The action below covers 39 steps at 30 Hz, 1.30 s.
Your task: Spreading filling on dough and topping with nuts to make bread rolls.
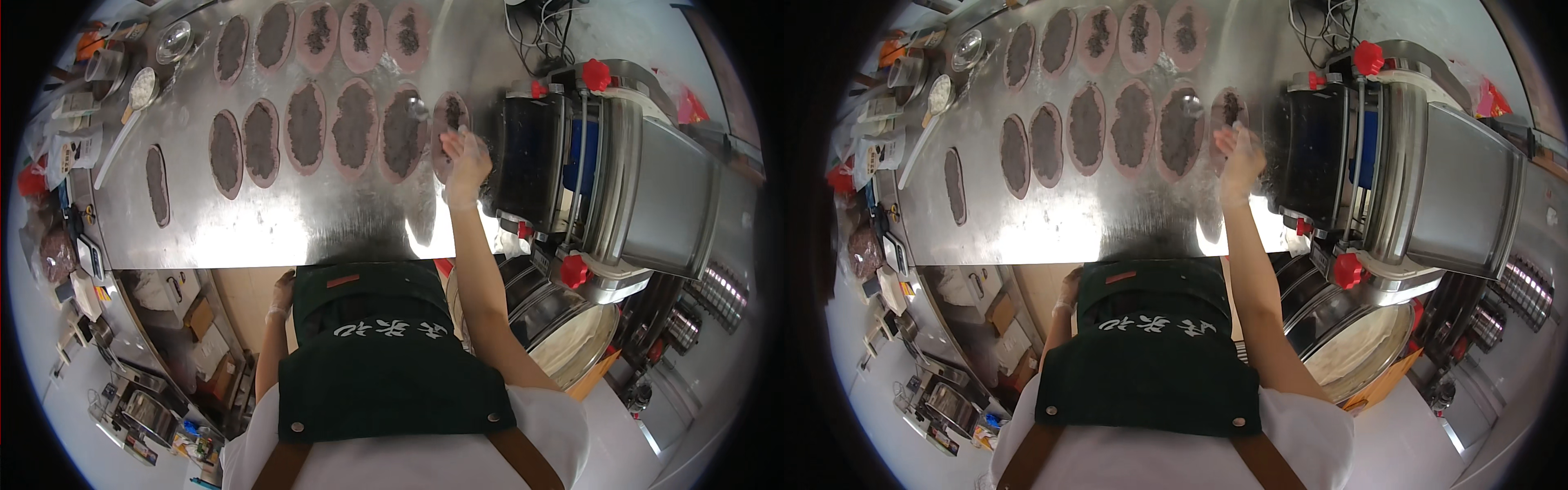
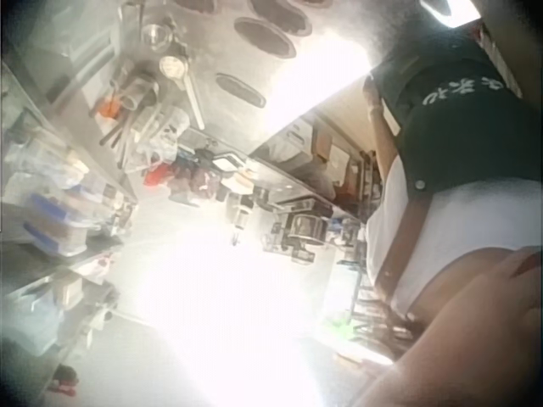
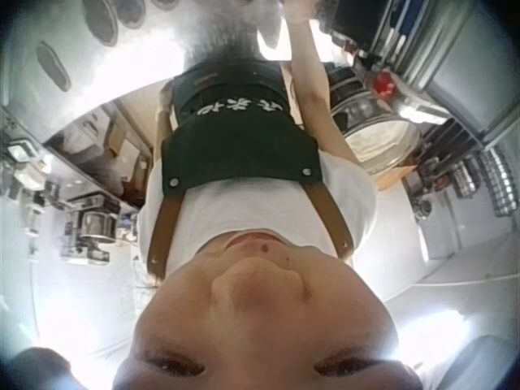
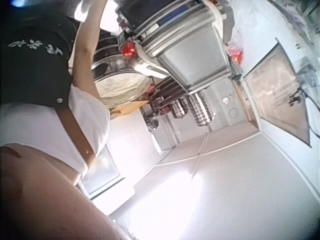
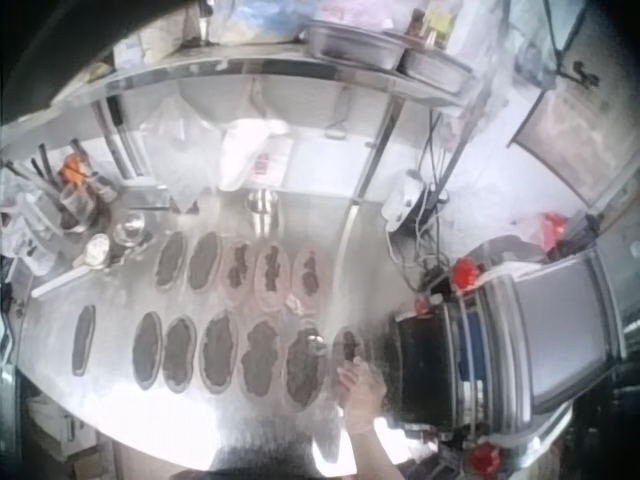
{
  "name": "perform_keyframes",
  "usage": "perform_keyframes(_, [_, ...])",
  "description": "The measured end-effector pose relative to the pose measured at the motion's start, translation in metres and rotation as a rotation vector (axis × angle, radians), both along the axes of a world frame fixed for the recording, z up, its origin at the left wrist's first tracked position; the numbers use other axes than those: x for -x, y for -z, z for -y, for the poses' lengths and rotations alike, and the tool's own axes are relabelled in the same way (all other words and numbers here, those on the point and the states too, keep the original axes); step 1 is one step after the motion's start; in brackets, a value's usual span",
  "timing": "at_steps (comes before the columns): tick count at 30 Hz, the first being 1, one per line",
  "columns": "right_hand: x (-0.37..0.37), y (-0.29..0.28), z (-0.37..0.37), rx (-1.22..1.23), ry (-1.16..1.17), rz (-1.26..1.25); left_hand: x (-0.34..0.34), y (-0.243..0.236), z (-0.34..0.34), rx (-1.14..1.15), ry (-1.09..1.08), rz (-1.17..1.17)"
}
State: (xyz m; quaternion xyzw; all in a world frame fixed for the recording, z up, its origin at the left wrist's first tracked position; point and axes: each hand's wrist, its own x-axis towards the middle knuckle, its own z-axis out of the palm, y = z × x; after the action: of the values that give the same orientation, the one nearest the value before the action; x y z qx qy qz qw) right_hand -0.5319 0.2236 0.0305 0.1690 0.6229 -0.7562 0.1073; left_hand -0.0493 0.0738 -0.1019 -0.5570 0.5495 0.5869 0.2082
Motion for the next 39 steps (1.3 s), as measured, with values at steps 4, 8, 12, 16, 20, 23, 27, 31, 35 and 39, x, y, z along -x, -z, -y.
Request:
perform_keyframes(4, [-0.009,0.012,-0.006,-0.033,-0.006,0.064,0.011,-0.009,-0.003,-0.022,-0.094,0.020])
perform_keyframes(8, [-0.042,0.015,-0.037,-0.007,-0.025,0.257,0.014,-0.017,-0.002,-0.001,-0.032,0.001])
perform_keyframes(12, [-0.026,0.018,-0.022,0.102,0.084,0.143,0.011,-0.017,-0.001,-0.027,-0.029,-0.017])
perform_keyframes(16, [-0.055,0.023,-0.043,0.074,0.067,0.217,0.029,-0.028,-0.002,-0.049,-0.088,-0.007])
perform_keyframes(20, [-0.066,0.024,-0.053,0.084,0.095,0.206,0.014,-0.019,0.004,-0.060,-0.054,-0.054])
perform_keyframes(23, [-0.077,0.034,-0.056,0.153,0.157,0.239,0.014,-0.016,0.006,-0.008,-0.013,-0.019])
perform_keyframes(27, [-0.092,0.034,-0.054,0.139,0.049,0.306,0.005,-0.004,0.009,0.047,0.046,-0.049])
perform_keyframes(31, [-0.066,0.022,-0.039,0.117,0.019,0.182,0.006,-0.009,0.015,0.020,0.086,0.006])
perform_keyframes(35, [-0.069,0.011,-0.045,-0.008,-0.069,0.122,0.016,-0.020,0.013,-0.023,-0.032,0.000])
perform_keyframes(39, [-0.061,0.000,-0.030,-0.035,-0.109,0.017,0.016,-0.023,0.012,0.008,0.034,-0.045])
